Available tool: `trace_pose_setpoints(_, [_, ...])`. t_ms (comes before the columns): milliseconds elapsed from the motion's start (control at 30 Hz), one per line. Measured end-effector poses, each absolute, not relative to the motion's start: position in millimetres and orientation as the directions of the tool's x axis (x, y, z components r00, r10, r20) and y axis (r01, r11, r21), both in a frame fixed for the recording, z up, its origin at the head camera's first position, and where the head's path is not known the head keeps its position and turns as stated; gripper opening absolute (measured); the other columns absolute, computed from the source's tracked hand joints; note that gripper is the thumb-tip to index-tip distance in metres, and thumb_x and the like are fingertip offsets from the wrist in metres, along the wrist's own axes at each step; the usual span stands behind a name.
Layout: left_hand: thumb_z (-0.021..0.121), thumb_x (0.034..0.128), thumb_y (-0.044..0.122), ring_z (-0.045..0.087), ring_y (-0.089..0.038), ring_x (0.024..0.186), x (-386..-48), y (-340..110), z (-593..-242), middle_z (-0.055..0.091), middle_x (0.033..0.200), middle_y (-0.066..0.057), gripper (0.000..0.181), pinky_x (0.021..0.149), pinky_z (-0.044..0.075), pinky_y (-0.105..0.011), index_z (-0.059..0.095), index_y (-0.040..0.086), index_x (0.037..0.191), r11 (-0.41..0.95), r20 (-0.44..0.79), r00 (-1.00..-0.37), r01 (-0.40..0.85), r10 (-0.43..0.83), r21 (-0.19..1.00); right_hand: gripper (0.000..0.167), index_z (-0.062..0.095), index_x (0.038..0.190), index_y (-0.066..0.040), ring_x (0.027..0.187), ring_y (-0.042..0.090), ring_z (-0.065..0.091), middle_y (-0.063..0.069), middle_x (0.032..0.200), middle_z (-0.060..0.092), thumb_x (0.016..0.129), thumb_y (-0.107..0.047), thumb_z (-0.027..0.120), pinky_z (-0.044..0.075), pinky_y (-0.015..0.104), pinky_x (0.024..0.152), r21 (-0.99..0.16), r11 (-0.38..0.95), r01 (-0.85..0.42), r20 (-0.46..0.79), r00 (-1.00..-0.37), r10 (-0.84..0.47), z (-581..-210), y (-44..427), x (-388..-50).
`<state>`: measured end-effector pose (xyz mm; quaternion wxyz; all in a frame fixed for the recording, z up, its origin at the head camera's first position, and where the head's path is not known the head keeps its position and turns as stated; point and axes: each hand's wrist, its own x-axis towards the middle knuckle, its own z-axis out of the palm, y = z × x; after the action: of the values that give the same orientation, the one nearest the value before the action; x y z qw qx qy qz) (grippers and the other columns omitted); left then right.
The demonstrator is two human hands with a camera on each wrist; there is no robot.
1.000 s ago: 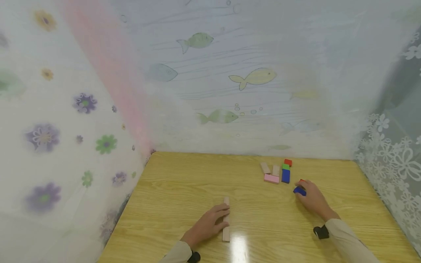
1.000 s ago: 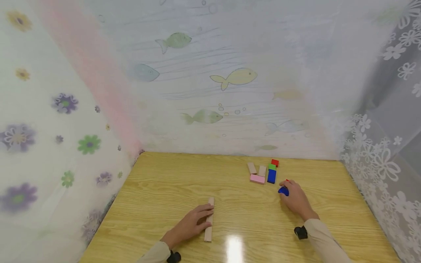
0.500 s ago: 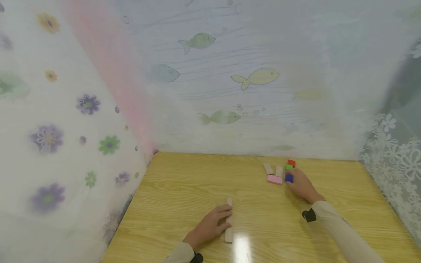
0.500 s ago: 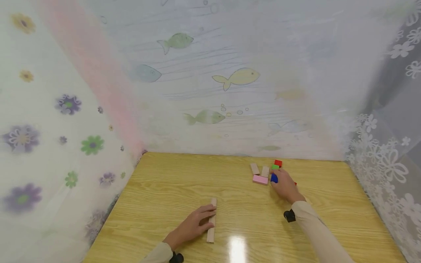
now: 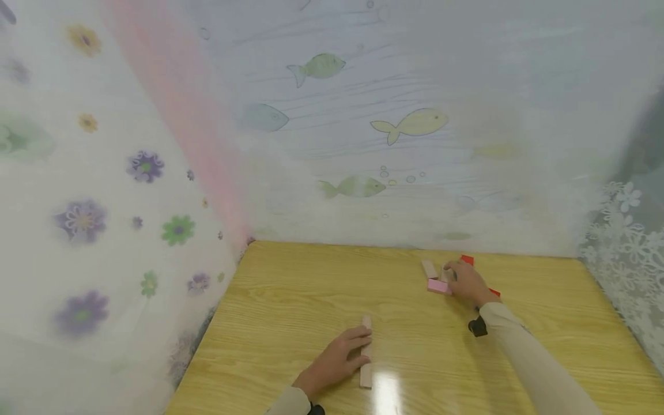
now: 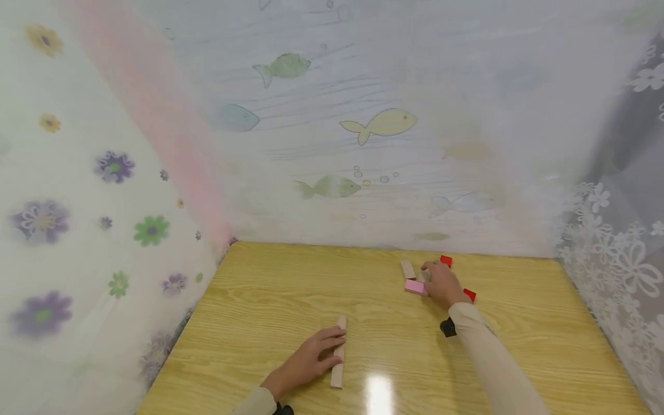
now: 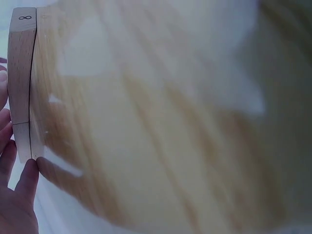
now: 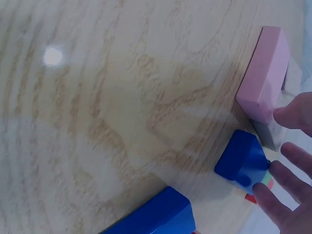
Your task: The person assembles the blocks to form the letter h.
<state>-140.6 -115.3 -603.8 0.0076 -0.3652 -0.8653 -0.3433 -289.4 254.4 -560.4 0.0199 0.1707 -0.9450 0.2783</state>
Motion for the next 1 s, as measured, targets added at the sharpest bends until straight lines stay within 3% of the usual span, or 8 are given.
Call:
trace_pose_setpoints(200, [0.061,0.0934,0.027,0.039,-0.021,0.133,-140,-115,-603,0.045,0.142,-0.006,0.044,0.108,0.037,-0.036,0.056,0.003,0.13,0.506,0.261,-0.737,0.635,0.624,0.584,0.035,0.062,0.107,0.007,0.103,0.046,0.053,0.031,0.115,0.055,0.072,0.001,0.057,0.047,0.058,0.082,-0.497,0.791,-0.357,0.074,-0.926,-0.371,-557,249,-295])
trace_pose_setpoints(267, [0.061,0.0933,0.027,0.039,-0.021,0.133,-140,-115,-603,0.045,0.142,-0.005,0.044,0.108,0.037,-0.036,0.056,0.003,0.13,0.508,0.259,-0.739,0.633,0.622,0.585,0.03,0.062,0.105,0.008,0.105,0.048,0.052,0.031,0.114,0.056,0.076,0.0,0.057,0.046,0.06,0.085,-0.473,0.799,-0.371,0.064,-0.919,-0.389,-554,246,-296])
trace_pose_setpoints(467, [0.06,0.0937,0.029,0.039,-0.02,0.133,-140,-118,-604,0.045,0.142,-0.004,0.045,0.107,0.038,-0.036,0.056,0.005,0.131,0.513,0.255,-0.736,0.636,0.627,0.576,0.019,0.063,0.101,0.005,0.096,0.04,0.054,0.026,0.104,0.056,0.085,-0.005,0.06,0.05,0.053,0.078,-0.367,0.852,-0.374,0.012,-0.917,-0.398,-549,241,-300])
trace_pose_setpoints(667, [0.059,0.0942,0.029,0.039,-0.019,0.133,-141,-118,-604,0.045,0.142,-0.004,0.044,0.107,0.038,-0.035,0.056,0.004,0.13,0.518,0.245,-0.726,0.647,0.642,0.56,0.023,0.061,0.103,0.003,0.093,0.037,0.054,0.022,0.098,0.057,0.087,-0.012,0.064,0.052,0.054,0.072,-0.263,0.89,-0.373,-0.011,-0.921,-0.389,-556,239,-303])
trace_pose_setpoints(800, [0.059,0.0945,0.029,0.038,-0.02,0.133,-141,-116,-602,0.044,0.142,-0.005,0.044,0.108,0.037,-0.036,0.055,0.004,0.131,0.516,0.234,-0.726,0.643,0.647,0.565,0.027,0.059,0.106,0.006,0.091,0.037,0.055,0.022,0.096,0.058,0.087,-0.014,0.062,0.052,0.055,0.072,-0.257,0.899,-0.353,-0.014,-0.929,-0.369,-558,242,-305])
trace_pose_setpoints(1000, [0.059,0.0943,0.028,0.038,-0.02,0.133,-140,-116,-602,0.044,0.142,-0.005,0.044,0.108,0.036,-0.036,0.055,0.003,0.13,0.525,0.234,-0.738,0.632,0.634,0.57,0.044,0.057,0.107,0.014,0.091,0.042,0.056,0.028,0.099,0.058,0.081,-0.02,0.068,0.051,0.054,0.076,-0.364,0.863,-0.349,0.066,-0.934,-0.35,-552,245,-310])
